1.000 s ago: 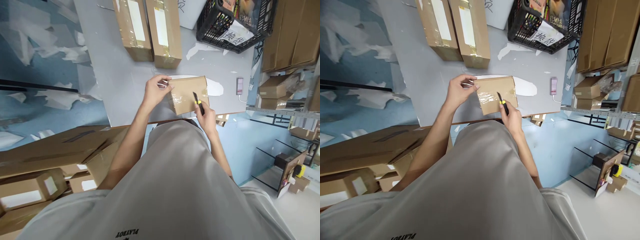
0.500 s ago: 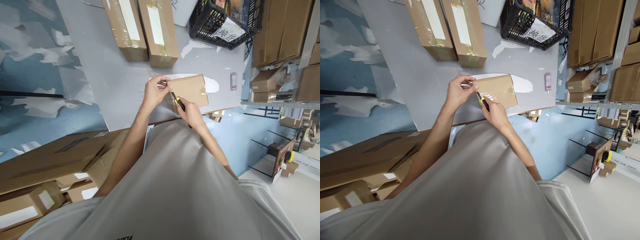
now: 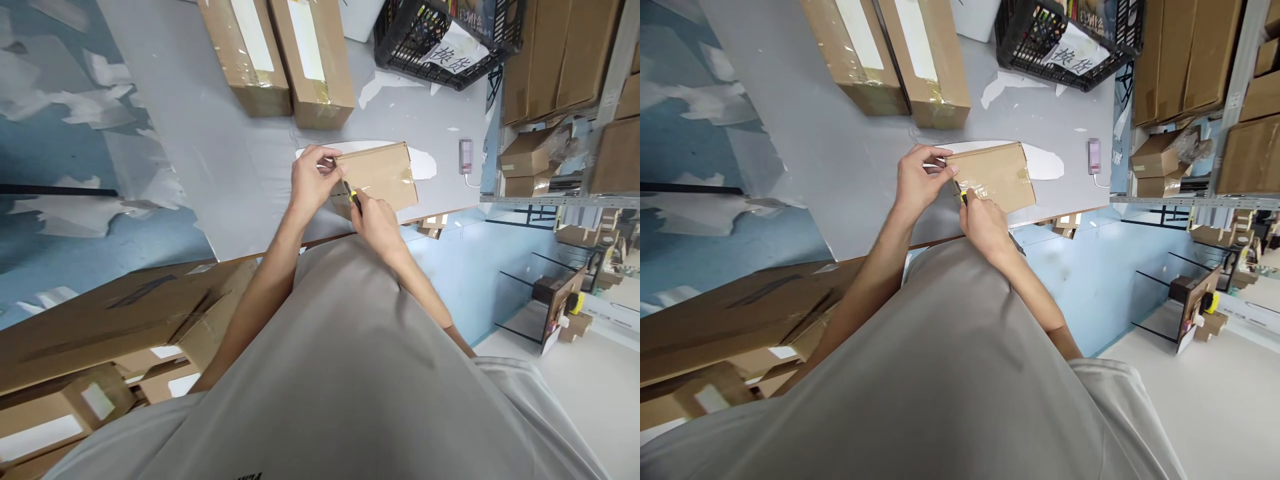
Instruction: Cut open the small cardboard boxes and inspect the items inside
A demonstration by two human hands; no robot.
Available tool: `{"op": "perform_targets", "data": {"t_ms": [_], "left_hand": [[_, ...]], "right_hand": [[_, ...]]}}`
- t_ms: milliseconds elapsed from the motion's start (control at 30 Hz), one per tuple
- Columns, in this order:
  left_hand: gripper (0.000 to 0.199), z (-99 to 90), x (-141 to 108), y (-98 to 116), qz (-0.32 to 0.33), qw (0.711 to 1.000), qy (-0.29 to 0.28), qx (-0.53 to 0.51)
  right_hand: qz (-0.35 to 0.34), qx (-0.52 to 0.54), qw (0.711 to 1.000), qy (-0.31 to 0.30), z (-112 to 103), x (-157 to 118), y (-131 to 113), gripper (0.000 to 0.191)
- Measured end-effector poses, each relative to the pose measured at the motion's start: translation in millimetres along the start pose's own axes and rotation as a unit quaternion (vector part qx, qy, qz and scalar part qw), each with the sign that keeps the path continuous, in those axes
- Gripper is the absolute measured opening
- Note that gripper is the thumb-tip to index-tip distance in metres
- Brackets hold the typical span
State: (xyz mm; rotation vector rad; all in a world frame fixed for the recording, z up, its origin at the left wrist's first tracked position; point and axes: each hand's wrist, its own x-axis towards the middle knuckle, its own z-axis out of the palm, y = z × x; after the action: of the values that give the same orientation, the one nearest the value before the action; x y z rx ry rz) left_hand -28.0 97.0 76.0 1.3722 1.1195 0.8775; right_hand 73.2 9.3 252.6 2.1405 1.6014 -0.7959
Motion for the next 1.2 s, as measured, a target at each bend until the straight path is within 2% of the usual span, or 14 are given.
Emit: {"op": "perform_targets", "data": {"t_ms": [200,333,533,833,1000,1200], "left_hand": [[0.022,6.7,-2,3,-0.016,0.999,0.028,0.009],[0.024,7.3,-1,0,-0.016,0.999,0.029,0.014],[0.022,4.5,-2,-4,-0.003,0.999,0.030,0.013],[0.033,-7.6,-3,-3,-0.036,0.999,0.016,0.009],[0.036,-17.3,-9,2,-0.041,0.999,0.003,0.010],[0.032,-18.5,-6,1,-0.045,0.999,-0.013,0.026]], "right_hand": [[0.026,-0.049,0.997,-0.050,-3,-6,-4,0.038],[0.024,-0.037,0.998,-0.040,1,-11,-1,0.041],[-0.005,0.013,1.000,-0.019,-2,-24,16,0.035],[-0.035,0.083,0.996,0.023,23,11,34,0.057],[-0.045,0.103,0.994,0.018,28,14,41,0.059],[-0.055,0.105,0.993,0.013,28,16,39,0.060]]}}
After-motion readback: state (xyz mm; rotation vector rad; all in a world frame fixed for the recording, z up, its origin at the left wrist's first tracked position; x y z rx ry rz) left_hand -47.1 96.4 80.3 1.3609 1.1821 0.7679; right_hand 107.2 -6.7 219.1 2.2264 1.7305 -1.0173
